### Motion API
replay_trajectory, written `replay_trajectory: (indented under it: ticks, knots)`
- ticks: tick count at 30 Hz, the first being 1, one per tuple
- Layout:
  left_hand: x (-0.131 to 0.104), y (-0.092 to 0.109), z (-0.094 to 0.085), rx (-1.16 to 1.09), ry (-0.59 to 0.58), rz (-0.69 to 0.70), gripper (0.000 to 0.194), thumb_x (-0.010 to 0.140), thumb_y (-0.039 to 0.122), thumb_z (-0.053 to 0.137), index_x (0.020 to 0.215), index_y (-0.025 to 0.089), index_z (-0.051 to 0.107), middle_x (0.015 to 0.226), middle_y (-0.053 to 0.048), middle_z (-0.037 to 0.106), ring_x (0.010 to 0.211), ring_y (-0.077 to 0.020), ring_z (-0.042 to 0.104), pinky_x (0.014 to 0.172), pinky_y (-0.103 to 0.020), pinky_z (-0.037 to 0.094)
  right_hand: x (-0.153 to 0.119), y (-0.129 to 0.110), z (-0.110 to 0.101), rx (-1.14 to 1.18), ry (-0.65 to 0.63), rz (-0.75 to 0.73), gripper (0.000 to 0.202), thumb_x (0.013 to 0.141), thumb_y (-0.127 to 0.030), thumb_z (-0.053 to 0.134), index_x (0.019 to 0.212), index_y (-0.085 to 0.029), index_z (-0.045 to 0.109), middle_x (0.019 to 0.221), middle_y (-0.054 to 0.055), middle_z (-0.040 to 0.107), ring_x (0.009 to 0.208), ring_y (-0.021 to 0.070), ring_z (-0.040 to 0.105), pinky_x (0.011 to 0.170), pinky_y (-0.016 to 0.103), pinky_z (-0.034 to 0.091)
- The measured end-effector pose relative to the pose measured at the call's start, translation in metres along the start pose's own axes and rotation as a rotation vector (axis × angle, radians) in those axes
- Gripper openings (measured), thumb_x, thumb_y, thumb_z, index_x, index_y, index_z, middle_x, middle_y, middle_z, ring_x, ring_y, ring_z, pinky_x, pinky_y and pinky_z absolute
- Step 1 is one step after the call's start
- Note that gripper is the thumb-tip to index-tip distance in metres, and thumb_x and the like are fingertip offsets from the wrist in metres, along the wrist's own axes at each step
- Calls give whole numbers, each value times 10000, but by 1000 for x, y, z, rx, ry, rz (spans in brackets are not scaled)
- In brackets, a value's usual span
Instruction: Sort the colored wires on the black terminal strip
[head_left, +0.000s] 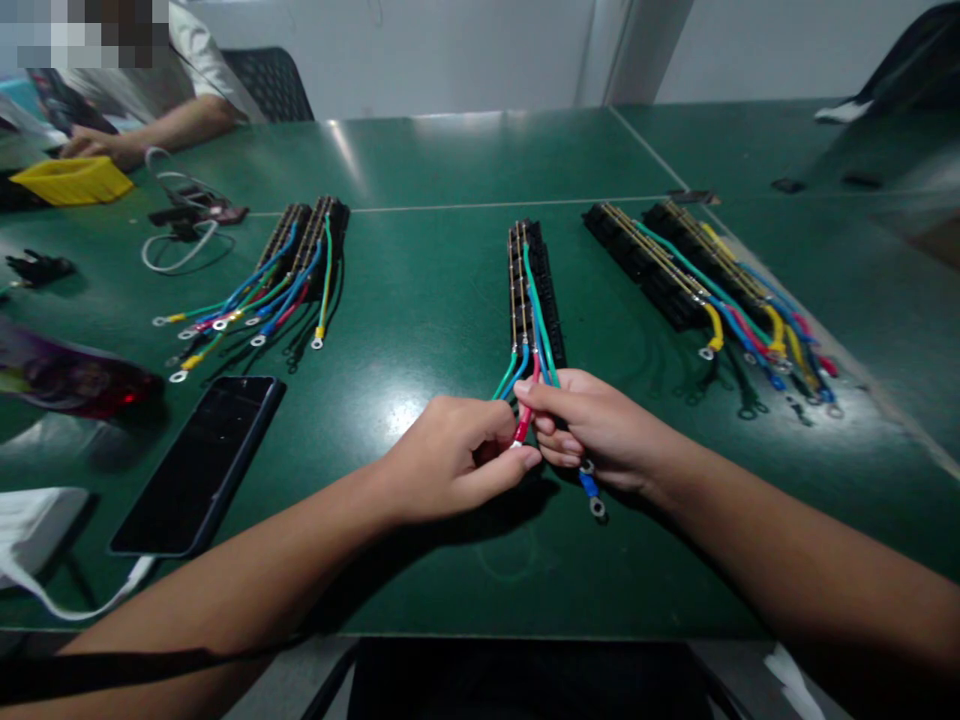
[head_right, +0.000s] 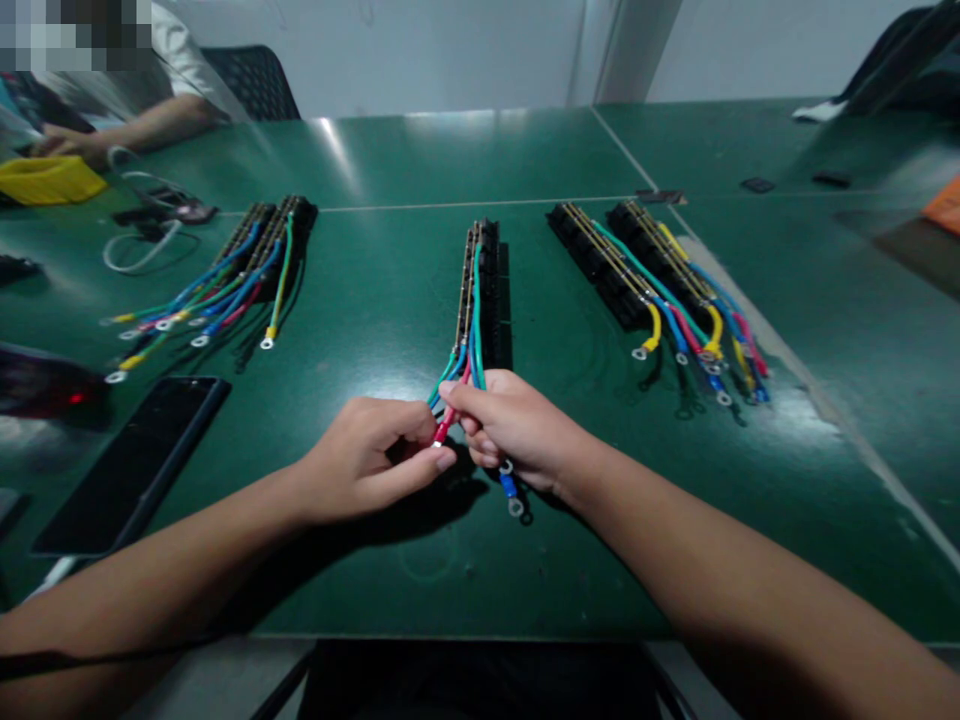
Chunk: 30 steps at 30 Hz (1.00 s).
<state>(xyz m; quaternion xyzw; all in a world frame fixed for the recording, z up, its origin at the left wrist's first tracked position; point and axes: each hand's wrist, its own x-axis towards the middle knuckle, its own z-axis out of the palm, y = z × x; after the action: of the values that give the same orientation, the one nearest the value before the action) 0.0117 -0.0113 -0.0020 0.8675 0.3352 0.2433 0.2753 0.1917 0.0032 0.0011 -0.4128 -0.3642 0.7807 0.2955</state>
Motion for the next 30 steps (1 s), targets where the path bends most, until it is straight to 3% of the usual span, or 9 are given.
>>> replay_trajectory:
  ticks: [20, 30]
  knots:
    - [0, -2, 0, -2, -11, -5, 276, 886, 315, 594, 682, 147, 514, 557, 62, 466, 497, -53, 397, 502, -201, 268, 0, 0, 0, -4, -1, 12, 345, 922, -264, 575, 612, -167, 460, 413, -91, 374, 300, 23, 277, 301, 134, 255]
    - [-1, 0, -1, -44, -19, -39, 221, 864, 234, 592, 685, 146, 497, 576, 65, 456, 513, -48, 395, 512, -187, 280, 1, -1, -1, 15, -4, 4, 341, 905, -263, 600, 607, -158, 471, 437, -84, 384, 310, 18, 271, 297, 131, 253]
